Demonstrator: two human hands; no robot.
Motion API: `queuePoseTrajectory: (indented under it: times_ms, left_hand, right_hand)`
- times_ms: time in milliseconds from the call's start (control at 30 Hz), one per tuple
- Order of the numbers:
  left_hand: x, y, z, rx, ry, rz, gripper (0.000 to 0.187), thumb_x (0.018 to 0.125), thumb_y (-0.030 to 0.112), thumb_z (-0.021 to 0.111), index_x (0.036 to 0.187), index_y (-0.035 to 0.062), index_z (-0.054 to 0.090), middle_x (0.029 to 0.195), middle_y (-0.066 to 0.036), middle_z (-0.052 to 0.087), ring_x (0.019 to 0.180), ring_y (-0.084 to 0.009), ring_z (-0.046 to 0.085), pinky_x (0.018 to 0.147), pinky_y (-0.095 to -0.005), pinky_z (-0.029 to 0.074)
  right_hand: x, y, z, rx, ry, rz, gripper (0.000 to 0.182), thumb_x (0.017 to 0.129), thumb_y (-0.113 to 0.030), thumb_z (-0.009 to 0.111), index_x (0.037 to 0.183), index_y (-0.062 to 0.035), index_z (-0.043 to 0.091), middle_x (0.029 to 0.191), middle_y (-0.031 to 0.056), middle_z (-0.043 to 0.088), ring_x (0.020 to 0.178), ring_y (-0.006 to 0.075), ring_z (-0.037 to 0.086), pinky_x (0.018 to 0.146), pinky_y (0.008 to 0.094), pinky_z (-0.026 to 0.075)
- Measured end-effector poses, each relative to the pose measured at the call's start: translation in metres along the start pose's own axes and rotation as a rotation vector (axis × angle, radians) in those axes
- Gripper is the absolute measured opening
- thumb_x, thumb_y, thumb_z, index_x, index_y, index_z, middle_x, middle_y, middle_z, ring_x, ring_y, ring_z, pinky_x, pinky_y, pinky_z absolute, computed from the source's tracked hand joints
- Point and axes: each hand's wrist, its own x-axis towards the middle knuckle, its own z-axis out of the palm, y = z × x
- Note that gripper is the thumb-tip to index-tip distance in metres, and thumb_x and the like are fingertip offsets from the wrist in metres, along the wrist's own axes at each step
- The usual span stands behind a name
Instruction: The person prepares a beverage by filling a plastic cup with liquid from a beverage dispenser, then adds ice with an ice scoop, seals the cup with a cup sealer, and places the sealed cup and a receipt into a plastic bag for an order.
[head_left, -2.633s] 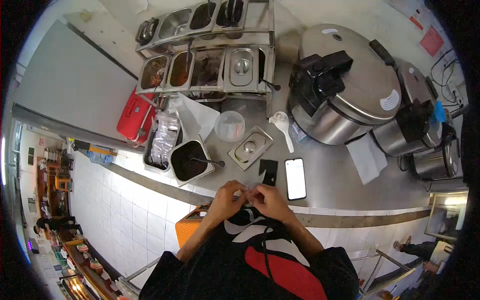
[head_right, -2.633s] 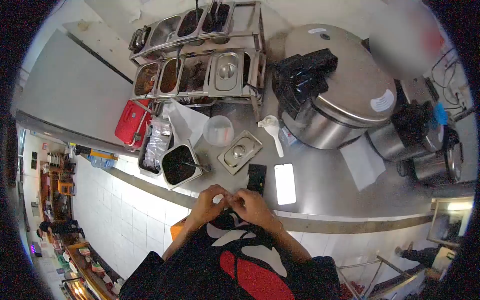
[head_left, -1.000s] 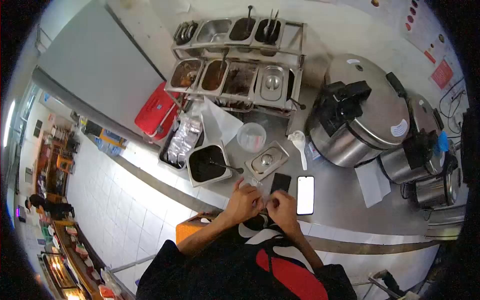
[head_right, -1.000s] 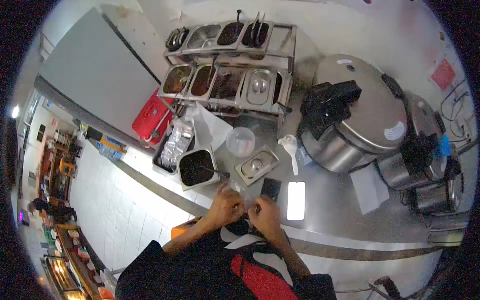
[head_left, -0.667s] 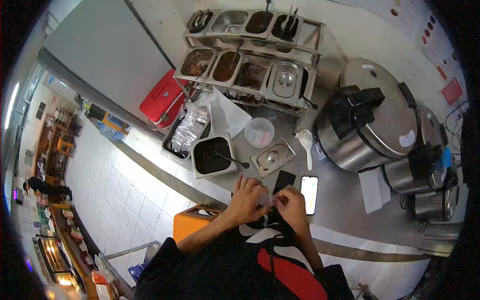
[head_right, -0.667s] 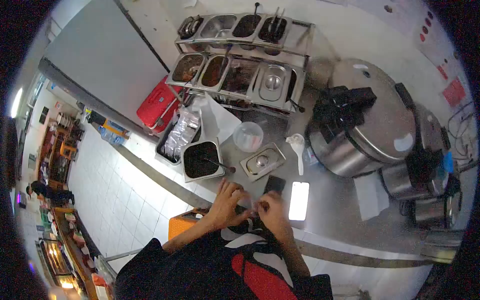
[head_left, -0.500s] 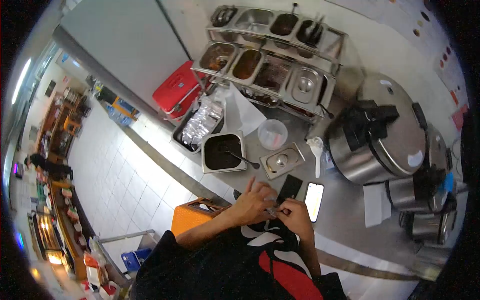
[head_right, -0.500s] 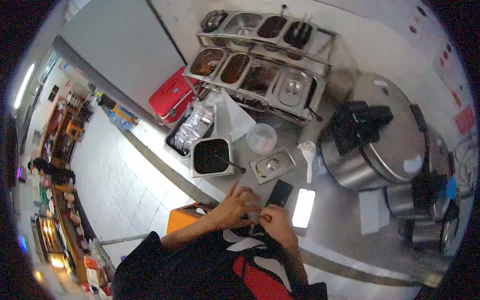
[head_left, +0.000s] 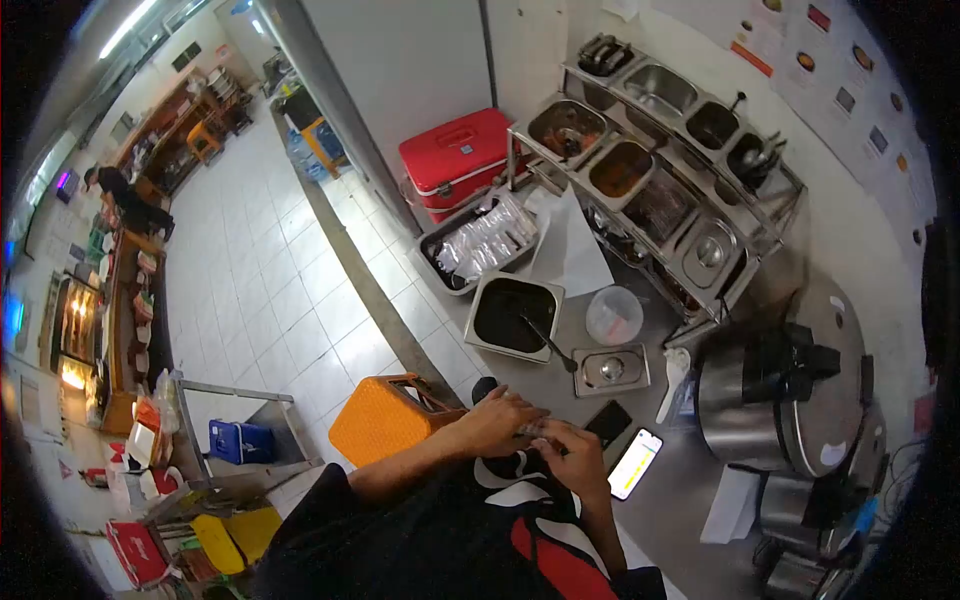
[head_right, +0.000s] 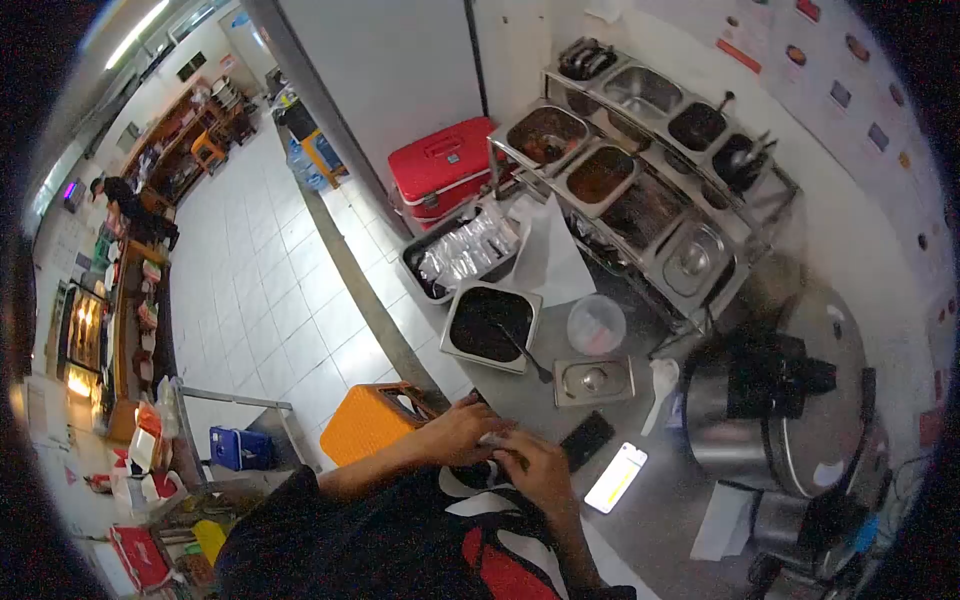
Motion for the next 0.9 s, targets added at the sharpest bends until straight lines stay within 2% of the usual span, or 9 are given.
queuePoseTrajectory:
  times_ms: [67, 167, 267, 433, 500, 600, 667, 800, 900]
  left_hand:
    - [-0.002, -0.012, -0.009, -0.044, -0.076, -0.023, 0.045, 0.075, 0.021, 0.070, 0.115, 0.0052, 0.058, 0.099, -0.014, 0.061, 0.113, -0.0340, 0.055, 0.108, -0.0542, 0.030]
    - [-0.006, -0.024, -0.027, -0.083, -0.066, -0.004, 0.045, 0.074, 0.021, 0.071, 0.113, 0.0049, 0.058, 0.106, -0.015, 0.056, 0.112, -0.0333, 0.053, 0.103, -0.0528, 0.035]
    - [-0.009, -0.039, -0.046, -0.111, -0.024, 0.006, 0.047, 0.069, 0.019, 0.072, 0.111, 0.0039, 0.059, 0.104, -0.015, 0.054, 0.105, -0.0345, 0.052, 0.094, -0.0453, 0.038]
    - [-0.011, -0.081, -0.051, -0.065, 0.024, 0.075, 0.047, 0.064, 0.018, 0.074, 0.105, 0.0044, 0.056, 0.105, -0.016, 0.052, 0.102, -0.0363, 0.049, 0.092, -0.0458, 0.038]
    - [-0.013, -0.094, -0.060, -0.024, 0.098, 0.130, 0.048, 0.063, 0.018, 0.075, 0.104, 0.0037, 0.055, 0.107, -0.016, 0.051, 0.103, -0.0364, 0.049, 0.092, -0.0468, 0.038]
    - [-0.016, -0.102, -0.078, 0.017, 0.050, 0.042, 0.046, 0.064, 0.020, 0.074, 0.103, 0.0053, 0.053, 0.107, -0.015, 0.051, 0.109, -0.0343, 0.049, 0.100, -0.0515, 0.035]
    - [-0.025, -0.114, -0.075, 0.025, 0.180, 0.020, 0.045, 0.065, 0.019, 0.073, 0.103, 0.0058, 0.053, 0.107, -0.014, 0.051, 0.110, -0.0332, 0.049, 0.103, -0.0527, 0.032]
    - [-0.034, -0.136, -0.078, 0.132, 0.337, -0.014, 0.044, 0.068, 0.021, 0.071, 0.105, 0.0064, 0.052, 0.104, -0.013, 0.052, 0.111, -0.0321, 0.050, 0.104, -0.0545, 0.030]
    - [-0.035, -0.146, -0.076, 0.129, 0.405, -0.056, 0.043, 0.071, 0.022, 0.070, 0.107, 0.0064, 0.052, 0.104, -0.013, 0.053, 0.108, -0.0319, 0.052, 0.106, -0.0561, 0.028]
  right_hand:
    - [0.018, -0.017, 0.002, -0.011, -0.240, 0.157, 0.034, 0.082, -0.029, 0.072, 0.102, -0.0029, 0.064, 0.094, 0.0173, 0.066, 0.082, 0.0320, 0.066, 0.070, 0.0381, 0.053]
    - [0.046, -0.029, 0.015, -0.073, -0.360, -0.025, 0.047, 0.082, -0.042, 0.069, 0.110, -0.0040, 0.061, 0.092, 0.0190, 0.064, 0.084, 0.0341, 0.064, 0.072, 0.0403, 0.052]
    - [0.068, -0.023, 0.030, -0.076, -0.449, -0.041, 0.052, 0.082, -0.045, 0.068, 0.111, -0.0035, 0.061, 0.092, 0.0185, 0.063, 0.086, 0.0354, 0.063, 0.076, 0.0424, 0.050]
    - [0.106, -0.049, 0.044, -0.192, -0.518, -0.044, 0.058, 0.076, -0.050, 0.072, 0.106, -0.0011, 0.062, 0.090, 0.0199, 0.061, 0.083, 0.0377, 0.061, 0.074, 0.0422, 0.049]
    - [0.114, -0.046, 0.056, -0.242, -0.510, -0.058, 0.055, 0.075, -0.049, 0.073, 0.101, -0.0016, 0.064, 0.104, 0.0244, 0.057, 0.088, 0.0402, 0.061, 0.077, 0.0455, 0.048]
    - [0.137, -0.069, 0.066, -0.310, -0.661, 0.144, 0.066, 0.079, -0.056, 0.067, 0.114, -0.0011, 0.060, 0.109, 0.0251, 0.058, 0.099, 0.0406, 0.060, 0.083, 0.0459, 0.049]
    - [0.149, -0.069, 0.075, -0.350, -0.712, 0.186, 0.069, 0.078, -0.058, 0.066, 0.116, -0.0009, 0.059, 0.112, 0.0252, 0.058, 0.101, 0.0403, 0.060, 0.085, 0.0459, 0.048]
    - [0.169, -0.064, 0.095, -0.261, -0.719, 0.082, 0.070, 0.080, -0.057, 0.064, 0.117, 0.0013, 0.057, 0.117, 0.0249, 0.054, 0.105, 0.0410, 0.057, 0.090, 0.0465, 0.044]
    - [0.178, -0.062, 0.102, -0.409, -0.639, -0.148, 0.055, 0.076, -0.037, 0.075, 0.113, 0.0006, 0.059, 0.111, 0.0236, 0.055, 0.093, 0.0398, 0.059, 0.076, 0.0420, 0.049]
